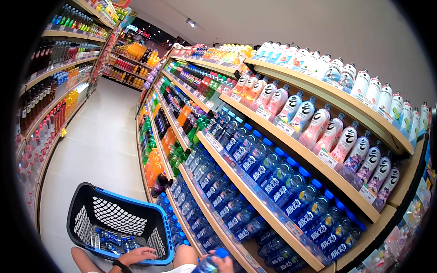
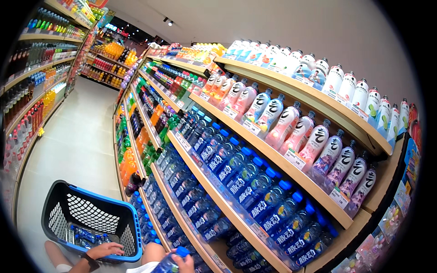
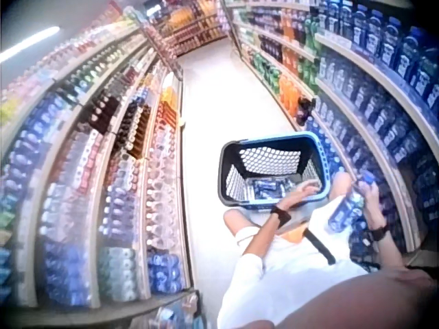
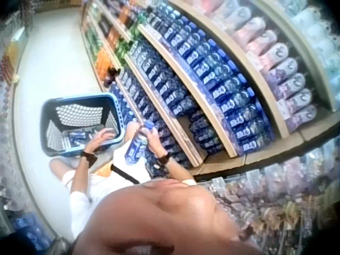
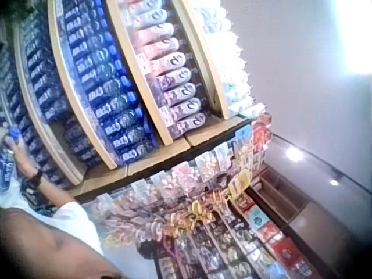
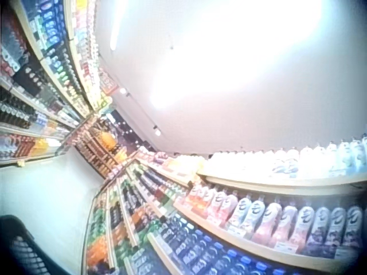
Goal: The person picks up multiple blue beverage bottles from a shelf and places them one by one into a shopping basket.
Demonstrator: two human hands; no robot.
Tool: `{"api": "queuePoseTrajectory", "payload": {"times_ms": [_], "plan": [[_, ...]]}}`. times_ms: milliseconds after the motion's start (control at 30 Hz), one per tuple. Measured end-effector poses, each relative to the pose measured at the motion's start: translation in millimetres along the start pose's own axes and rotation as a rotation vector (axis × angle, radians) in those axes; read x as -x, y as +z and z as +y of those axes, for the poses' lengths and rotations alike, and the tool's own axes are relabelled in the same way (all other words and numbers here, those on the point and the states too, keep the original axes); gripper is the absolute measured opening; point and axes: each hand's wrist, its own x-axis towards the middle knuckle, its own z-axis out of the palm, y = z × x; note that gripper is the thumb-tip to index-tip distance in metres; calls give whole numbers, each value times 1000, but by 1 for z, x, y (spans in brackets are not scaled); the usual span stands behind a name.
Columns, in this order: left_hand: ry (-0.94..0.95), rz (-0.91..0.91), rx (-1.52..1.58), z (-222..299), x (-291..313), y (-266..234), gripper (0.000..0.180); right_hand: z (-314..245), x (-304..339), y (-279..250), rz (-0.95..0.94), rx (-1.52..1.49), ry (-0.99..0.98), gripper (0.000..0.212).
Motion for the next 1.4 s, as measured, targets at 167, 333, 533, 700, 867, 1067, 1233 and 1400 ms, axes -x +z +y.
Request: {"api": "queuePoseTrajectory", "payload": {"times_ms": [167, 333, 533, 700, 867, 1067, 1233, 1400], "plan": [[134, 2, 181, 38, 25, 87, 86, 80, -30, 84, -567, 254, 240, 37], [99, 336, 301, 1, 28, 42, 64, 80, -59, 140, -619, 565, -173, 56], [95, 569, 278, -4, 24, 18, 46, -167, -6, 118, -1159, 59, -357, 36], [66, 636, 377, -16, 1, 2, 38, -260, 31, 135, -1147, -503, -812, 30], [44, 653, 461, -63, -21, -23, 42, -270, 27, 125, -1141, -440, -629, 37], [104, 628, 257, -45, -8, -11, 38, -255, 11, 123, -1195, -568, -697, 33], [56, 658, 59, -53, -13, -10, 42, -254, 5, 133, -1160, -530, -621, 29], [86, 714, 32, -68, -6, -8, 43, -231, -2, 139, -1306, -789, -581, 23]]}}
